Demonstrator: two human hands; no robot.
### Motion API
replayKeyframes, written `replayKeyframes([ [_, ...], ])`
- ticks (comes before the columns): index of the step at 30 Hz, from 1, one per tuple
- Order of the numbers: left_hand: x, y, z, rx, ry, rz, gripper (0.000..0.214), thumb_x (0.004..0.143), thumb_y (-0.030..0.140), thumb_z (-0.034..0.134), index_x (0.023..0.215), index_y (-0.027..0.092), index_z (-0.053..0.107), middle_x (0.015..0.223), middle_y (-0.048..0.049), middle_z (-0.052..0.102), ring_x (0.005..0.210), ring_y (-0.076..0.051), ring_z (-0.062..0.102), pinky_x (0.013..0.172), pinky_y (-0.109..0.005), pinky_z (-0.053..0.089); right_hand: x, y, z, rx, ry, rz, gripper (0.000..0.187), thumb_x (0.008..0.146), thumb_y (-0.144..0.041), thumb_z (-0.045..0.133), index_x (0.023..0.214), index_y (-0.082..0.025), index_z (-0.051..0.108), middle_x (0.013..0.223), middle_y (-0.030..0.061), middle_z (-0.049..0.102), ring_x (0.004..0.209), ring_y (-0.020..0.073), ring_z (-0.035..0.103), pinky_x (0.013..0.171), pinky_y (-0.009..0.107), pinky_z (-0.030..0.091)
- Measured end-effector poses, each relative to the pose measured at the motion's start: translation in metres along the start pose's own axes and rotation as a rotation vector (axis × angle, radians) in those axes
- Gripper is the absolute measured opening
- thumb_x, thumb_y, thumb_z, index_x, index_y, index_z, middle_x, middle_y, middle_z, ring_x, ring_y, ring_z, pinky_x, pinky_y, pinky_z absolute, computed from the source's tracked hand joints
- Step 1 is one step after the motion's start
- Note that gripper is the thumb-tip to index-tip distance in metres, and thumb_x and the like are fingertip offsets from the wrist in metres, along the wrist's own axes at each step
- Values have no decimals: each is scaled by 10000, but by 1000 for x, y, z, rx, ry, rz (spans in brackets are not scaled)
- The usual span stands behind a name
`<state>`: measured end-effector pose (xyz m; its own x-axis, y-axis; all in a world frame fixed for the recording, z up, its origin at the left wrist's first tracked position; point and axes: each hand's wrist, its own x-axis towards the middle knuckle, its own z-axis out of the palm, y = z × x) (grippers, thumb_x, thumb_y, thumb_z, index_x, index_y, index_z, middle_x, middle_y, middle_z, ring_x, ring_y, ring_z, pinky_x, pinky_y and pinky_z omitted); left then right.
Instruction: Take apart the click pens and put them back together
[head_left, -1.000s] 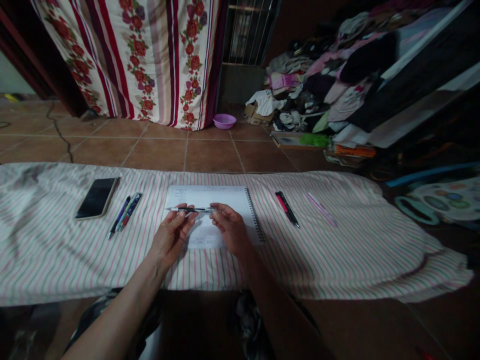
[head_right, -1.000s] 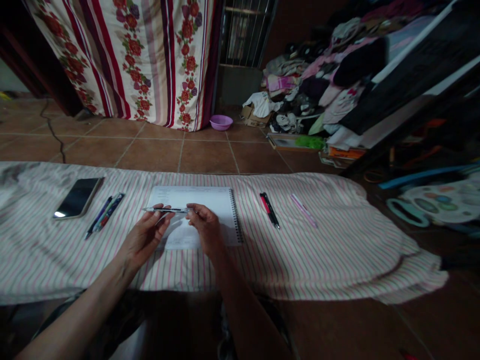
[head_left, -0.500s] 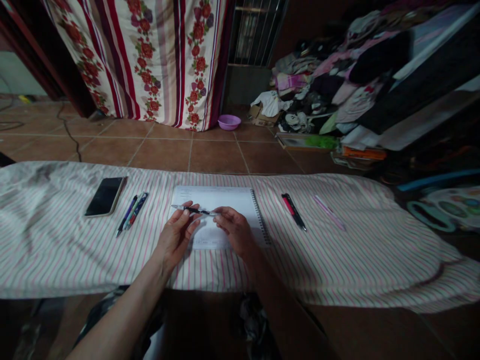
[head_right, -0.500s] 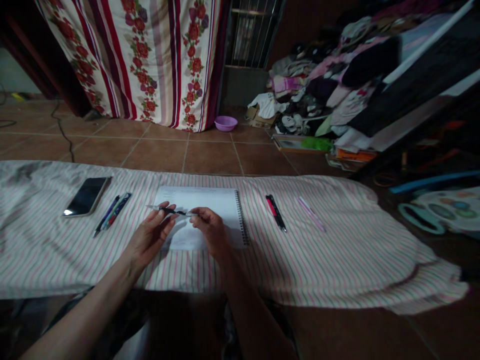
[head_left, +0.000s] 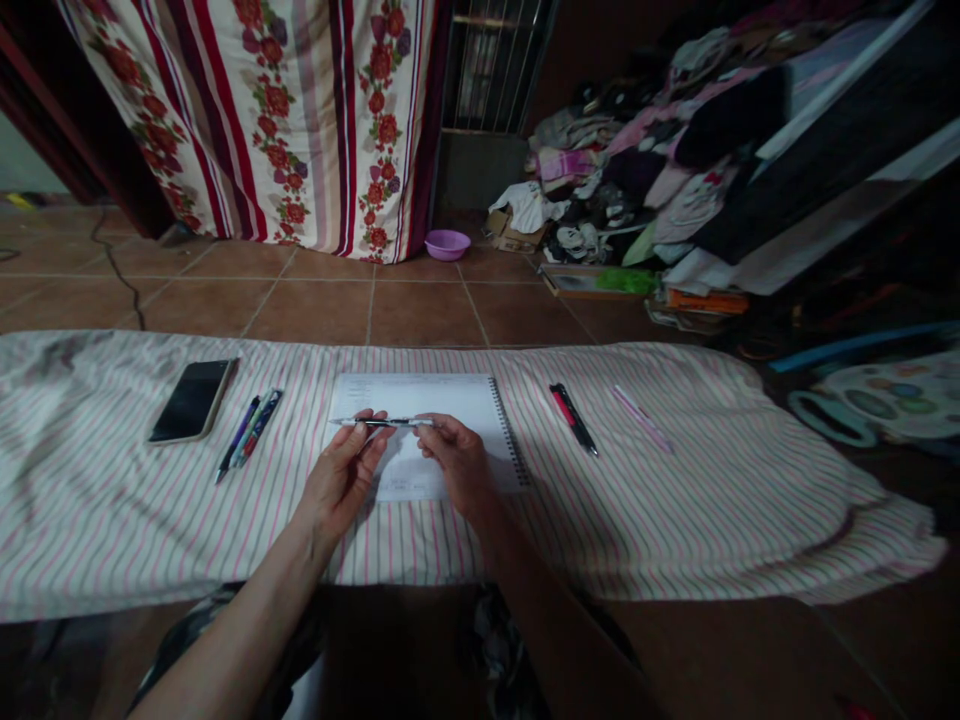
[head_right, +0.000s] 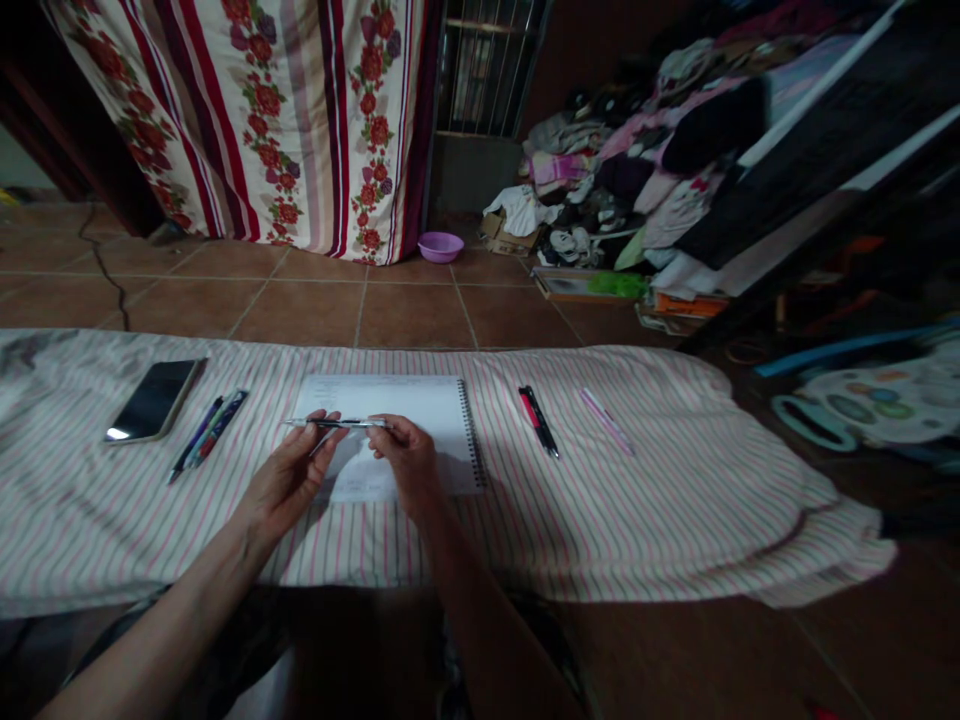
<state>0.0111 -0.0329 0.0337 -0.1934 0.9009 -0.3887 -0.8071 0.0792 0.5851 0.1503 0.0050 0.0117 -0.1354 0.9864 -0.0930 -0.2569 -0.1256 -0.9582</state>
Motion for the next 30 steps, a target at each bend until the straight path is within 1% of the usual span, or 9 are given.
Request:
replayKeyframes([
  [4,0,-1,2,-14,30,8,188,813,0,477,833,97,637,881,-89,689,778,-154,682,660,-175,568,-1,-2,-1,-73,31,-46,218,647,-298,673,838,-195,699,624,-9,627,584,116,534,580,253,436],
  [9,-1,-1,3,2,51,19,207,824,-5,455,817,94,637,852,-82,690,736,-148,685,592,-144,563,-1,-3,-1,-112,23,-74,186,653,-283,664,814,-204,716,579,-24,605,553,108,512,564,247,420],
  [20,-6,1,6,23,84,22,170,809,2,497,805,101,636,828,-67,694,715,-147,686,478,-108,539,0,-3,-1,-136,40,-83,196,637,-299,670,802,-206,719,556,-23,565,559,115,490,546,248,396],
  [30,-7,2,8,18,95,0,126,802,41,536,831,119,630,865,-65,689,741,-153,685,441,-106,528,0,-3,-1,-108,19,-95,177,646,-292,665,795,-210,713,551,-29,543,559,111,476,548,247,385],
])
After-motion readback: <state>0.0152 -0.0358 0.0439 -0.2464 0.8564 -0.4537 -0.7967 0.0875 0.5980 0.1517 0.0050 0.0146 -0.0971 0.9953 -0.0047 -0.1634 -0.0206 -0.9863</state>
